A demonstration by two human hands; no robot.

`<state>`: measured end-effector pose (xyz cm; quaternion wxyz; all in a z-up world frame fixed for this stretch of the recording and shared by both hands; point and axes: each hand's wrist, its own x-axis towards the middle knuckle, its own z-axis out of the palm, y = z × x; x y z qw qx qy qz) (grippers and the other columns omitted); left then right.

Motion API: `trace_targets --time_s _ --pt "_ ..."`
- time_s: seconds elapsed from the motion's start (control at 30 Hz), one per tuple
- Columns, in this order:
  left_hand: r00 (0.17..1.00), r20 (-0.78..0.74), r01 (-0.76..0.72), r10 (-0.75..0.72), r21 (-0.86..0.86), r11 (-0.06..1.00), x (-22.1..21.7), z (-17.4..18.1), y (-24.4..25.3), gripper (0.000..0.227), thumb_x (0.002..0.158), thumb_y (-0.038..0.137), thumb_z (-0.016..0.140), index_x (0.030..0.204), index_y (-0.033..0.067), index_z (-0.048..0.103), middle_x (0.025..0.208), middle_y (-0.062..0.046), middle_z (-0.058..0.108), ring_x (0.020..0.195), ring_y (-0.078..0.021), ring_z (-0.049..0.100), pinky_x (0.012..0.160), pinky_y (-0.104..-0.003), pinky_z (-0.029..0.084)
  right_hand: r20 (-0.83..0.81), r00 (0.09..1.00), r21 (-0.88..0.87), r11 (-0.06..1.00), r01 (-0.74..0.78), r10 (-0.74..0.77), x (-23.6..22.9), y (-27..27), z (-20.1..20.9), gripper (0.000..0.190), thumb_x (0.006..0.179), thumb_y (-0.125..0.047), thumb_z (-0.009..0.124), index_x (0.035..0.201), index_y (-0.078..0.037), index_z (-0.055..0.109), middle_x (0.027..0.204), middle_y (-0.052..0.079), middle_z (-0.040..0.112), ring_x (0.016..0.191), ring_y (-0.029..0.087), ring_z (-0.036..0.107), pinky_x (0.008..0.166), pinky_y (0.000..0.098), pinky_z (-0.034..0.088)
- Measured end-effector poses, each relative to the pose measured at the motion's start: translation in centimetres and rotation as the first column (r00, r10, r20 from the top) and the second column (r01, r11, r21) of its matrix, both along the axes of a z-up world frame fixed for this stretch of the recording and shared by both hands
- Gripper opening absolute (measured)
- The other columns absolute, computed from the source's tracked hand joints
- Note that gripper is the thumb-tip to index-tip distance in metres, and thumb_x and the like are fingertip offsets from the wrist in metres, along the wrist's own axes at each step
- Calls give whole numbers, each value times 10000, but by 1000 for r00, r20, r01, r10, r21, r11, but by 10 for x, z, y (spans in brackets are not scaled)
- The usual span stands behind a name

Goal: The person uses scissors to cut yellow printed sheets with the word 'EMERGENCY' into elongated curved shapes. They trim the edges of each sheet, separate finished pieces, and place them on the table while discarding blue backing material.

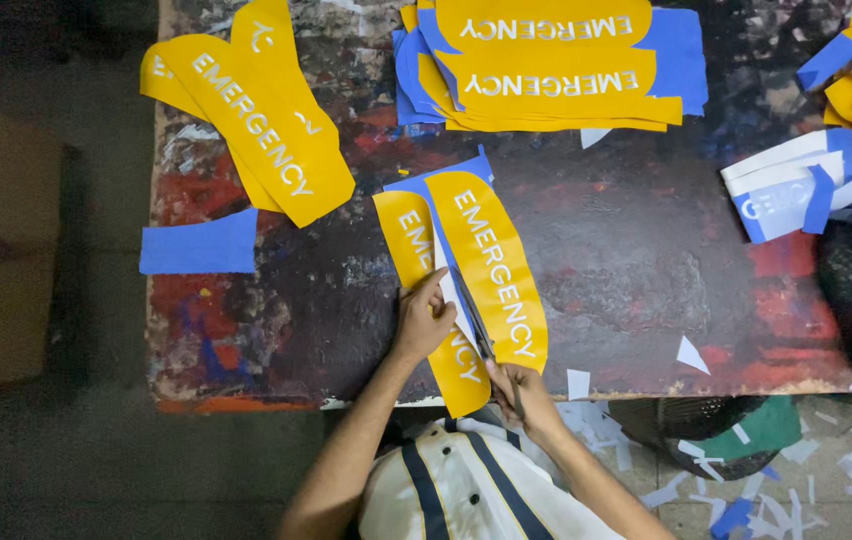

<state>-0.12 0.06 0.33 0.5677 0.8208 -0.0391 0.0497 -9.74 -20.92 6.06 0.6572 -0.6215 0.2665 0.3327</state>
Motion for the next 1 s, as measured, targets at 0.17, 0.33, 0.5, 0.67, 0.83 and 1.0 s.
trace_targets --time_s 0.17,0.33,0.5,0.67,0.83,1.0 --pt "1000 27 -9 9 23 1000 0 1 1 587 797 62 722 1370 10 605 725 -6 609 635 -158 619 911 -379 439 51 998 8 1000 -28 27 15 7 0 539 959 -502 654 642 -91 507 476 -16 421 335 76 308 333 263 215" --pt "1000 4 -17 17 -9 1000 -1 -1 0 582 802 68 713 1371 19 602 747 1 613 635 -149 620 893 -365 456 20 1000 -13 1000 -20 20 14 9 -2 492 937 -463 691 651 -104 513 486 -33 421 335 73 304 329 263 203" --pt "1000 23 -15 14 37 999 -2 0 0 593 793 54 724 1372 10 603 699 -8 605 621 -160 616 888 -374 445 -4 1000 21 1000 -11 11 16 9 -1 493 931 -449 695 640 -105 495 467 -23 413 322 82 298 318 270 194" --pt "1000 0 -19 19 10 1000 -1 2 1 597 791 57 722 1375 14 606 727 -2 611 631 -156 618 866 -359 463 8 998 25 998 -61 61 37 8 -1 530 930 -505 677 639 -99 498 458 -15 407 322 89 308 326 269 197" --pt "998 44 -43 42 23 999 -1 4 0 596 783 48 731 1365 0 613 732 -19 609 636 -168 619 882 -367 459 26 996 -17 996 -85 85 56 12 -3 524 923 -509 691 641 -104 514 478 -24 428 335 89 315 333 271 212" --pt "992 -119 -41 34 -60 997 -2 6 1 593 803 70 711 1383 15 602 735 -6 593 643 -147 607 802 -331 506 2 996 -37 995 -89 89 57 14 -6 522 914 -486 708 628 -108 491 482 -19 417 334 94 324 324 277 220"
